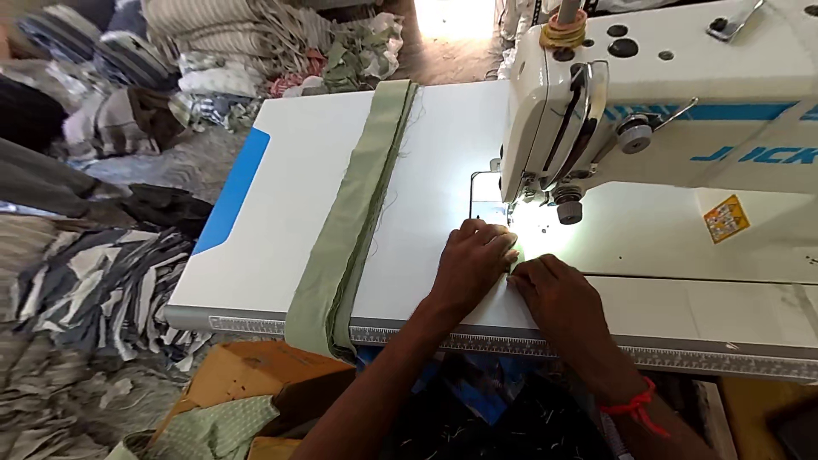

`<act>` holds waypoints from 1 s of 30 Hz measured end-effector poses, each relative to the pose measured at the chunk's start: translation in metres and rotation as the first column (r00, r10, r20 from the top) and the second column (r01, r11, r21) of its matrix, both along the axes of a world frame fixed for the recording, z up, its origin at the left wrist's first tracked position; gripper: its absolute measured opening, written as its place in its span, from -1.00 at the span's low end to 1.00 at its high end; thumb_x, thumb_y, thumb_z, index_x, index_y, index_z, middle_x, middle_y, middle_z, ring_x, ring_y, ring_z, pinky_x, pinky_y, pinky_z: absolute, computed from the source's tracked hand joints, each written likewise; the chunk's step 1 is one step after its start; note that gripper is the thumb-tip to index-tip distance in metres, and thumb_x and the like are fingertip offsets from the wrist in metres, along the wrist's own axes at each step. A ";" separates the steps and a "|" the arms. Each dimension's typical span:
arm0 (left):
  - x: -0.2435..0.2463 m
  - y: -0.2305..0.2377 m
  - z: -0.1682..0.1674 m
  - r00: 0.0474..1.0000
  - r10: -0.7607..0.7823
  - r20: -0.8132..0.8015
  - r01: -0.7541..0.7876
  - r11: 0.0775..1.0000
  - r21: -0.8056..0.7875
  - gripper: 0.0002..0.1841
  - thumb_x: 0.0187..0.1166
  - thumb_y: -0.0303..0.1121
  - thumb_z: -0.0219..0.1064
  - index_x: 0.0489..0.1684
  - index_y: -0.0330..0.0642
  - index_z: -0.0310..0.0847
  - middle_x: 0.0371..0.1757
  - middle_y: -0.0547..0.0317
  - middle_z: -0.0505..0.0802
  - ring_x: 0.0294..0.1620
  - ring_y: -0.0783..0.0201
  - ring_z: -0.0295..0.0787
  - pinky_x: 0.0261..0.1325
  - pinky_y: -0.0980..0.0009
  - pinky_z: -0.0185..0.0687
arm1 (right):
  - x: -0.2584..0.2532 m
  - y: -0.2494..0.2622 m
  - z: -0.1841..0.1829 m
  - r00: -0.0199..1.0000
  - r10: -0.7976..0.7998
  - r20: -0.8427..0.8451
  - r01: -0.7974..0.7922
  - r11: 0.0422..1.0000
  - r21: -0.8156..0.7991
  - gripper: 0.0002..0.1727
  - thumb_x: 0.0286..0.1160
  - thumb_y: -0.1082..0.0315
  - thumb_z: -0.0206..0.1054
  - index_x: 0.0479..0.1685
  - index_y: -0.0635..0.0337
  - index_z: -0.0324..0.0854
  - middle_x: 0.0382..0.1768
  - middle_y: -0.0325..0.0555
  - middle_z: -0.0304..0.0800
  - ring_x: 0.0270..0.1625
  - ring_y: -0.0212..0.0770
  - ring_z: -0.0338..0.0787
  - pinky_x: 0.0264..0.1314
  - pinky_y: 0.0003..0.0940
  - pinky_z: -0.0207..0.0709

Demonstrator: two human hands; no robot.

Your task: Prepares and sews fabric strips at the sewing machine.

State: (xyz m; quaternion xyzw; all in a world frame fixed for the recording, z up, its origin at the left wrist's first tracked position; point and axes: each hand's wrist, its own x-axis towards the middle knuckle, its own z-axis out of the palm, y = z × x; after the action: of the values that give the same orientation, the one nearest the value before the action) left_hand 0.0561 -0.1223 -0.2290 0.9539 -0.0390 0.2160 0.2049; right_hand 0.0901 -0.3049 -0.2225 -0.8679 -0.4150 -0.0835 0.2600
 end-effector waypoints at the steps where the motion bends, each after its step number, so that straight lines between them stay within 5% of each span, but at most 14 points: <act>1: 0.000 0.000 -0.001 1.000 0.004 0.011 -0.004 1.000 -0.004 -0.74 0.72 -0.21 0.26 0.09 -0.04 0.85 0.24 0.22 0.86 0.34 0.08 0.67 0.25 0.13 0.57 | 0.006 0.004 0.000 1.000 0.004 -0.002 -0.004 1.000 0.000 -0.73 0.73 0.18 0.27 -0.02 0.20 0.74 -0.12 0.05 0.77 -0.07 0.06 0.82 -0.08 -0.05 0.67; 8: 0.000 -0.001 -0.001 1.000 0.023 0.021 -0.024 0.999 0.032 -0.77 0.66 -0.40 0.26 0.11 -0.13 0.81 0.21 0.17 0.87 0.33 0.05 0.68 0.26 0.15 0.58 | 0.043 0.022 0.005 0.999 0.001 0.036 -0.001 1.000 0.005 -0.83 0.68 0.31 0.34 -0.07 0.23 0.75 -0.17 0.11 0.77 -0.11 0.15 0.82 -0.13 0.04 0.69; 13: 0.001 0.000 -0.002 0.999 0.046 0.028 -0.046 0.999 -0.022 -0.78 0.65 -0.37 0.30 0.10 -0.18 0.80 0.17 0.07 0.85 0.34 0.04 0.68 0.39 0.15 0.58 | 0.047 0.029 0.009 0.995 -0.096 -0.007 0.095 0.994 -0.048 -0.77 0.69 0.47 0.25 0.09 0.16 0.82 0.12 0.14 0.82 0.11 0.20 0.82 0.07 0.09 0.70; 16: 0.000 -0.002 -0.002 0.997 0.070 0.016 -0.069 0.997 -0.025 -0.77 0.64 -0.32 0.33 0.09 -0.17 0.82 0.10 0.01 0.80 0.26 0.00 0.67 0.29 0.13 0.62 | 0.046 0.030 0.009 0.995 -0.103 -0.016 0.101 0.993 -0.067 -0.72 0.69 0.53 0.21 0.21 0.24 0.77 0.23 0.19 0.77 0.10 0.27 0.80 0.07 0.15 0.67; 20: 0.001 -0.002 -0.001 0.997 0.080 0.014 -0.080 0.997 0.009 -0.74 0.65 -0.30 0.31 0.14 -0.14 0.82 0.06 0.02 0.78 0.18 0.01 0.67 0.20 0.16 0.62 | 0.052 0.032 0.011 0.993 -0.103 -0.060 0.100 0.993 -0.060 -0.72 0.74 0.41 0.22 0.25 0.27 0.74 0.13 0.30 0.77 0.04 0.32 0.82 0.02 0.22 0.68; 25: 0.002 -0.003 0.000 0.997 0.082 0.003 -0.082 0.996 0.040 -0.71 0.67 -0.29 0.28 0.19 -0.15 0.81 0.04 -0.01 0.77 0.17 -0.01 0.66 0.17 0.15 0.61 | 0.082 0.022 -0.001 1.000 0.011 -0.008 -0.011 0.999 -0.042 -0.62 0.80 0.23 0.16 0.39 0.19 0.70 0.23 0.20 0.80 0.25 0.24 0.79 0.22 0.14 0.66; 30: 0.003 -0.004 0.000 0.996 0.093 -0.003 -0.093 0.994 0.054 -0.70 0.67 -0.29 0.26 0.19 -0.16 0.81 0.03 -0.01 0.77 0.16 -0.01 0.67 0.16 0.16 0.61 | 0.092 0.021 0.005 0.999 0.042 0.002 -0.042 0.995 -0.087 -0.63 0.77 0.27 0.20 0.27 0.34 0.72 0.03 0.31 0.81 0.12 0.28 0.83 0.16 0.13 0.68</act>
State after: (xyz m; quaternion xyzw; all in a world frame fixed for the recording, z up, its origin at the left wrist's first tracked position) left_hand 0.0592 -0.1259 -0.2290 0.9604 0.0001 0.2215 0.1691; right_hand 0.1822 -0.2844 -0.2175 -0.8692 -0.4369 -0.0613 0.2232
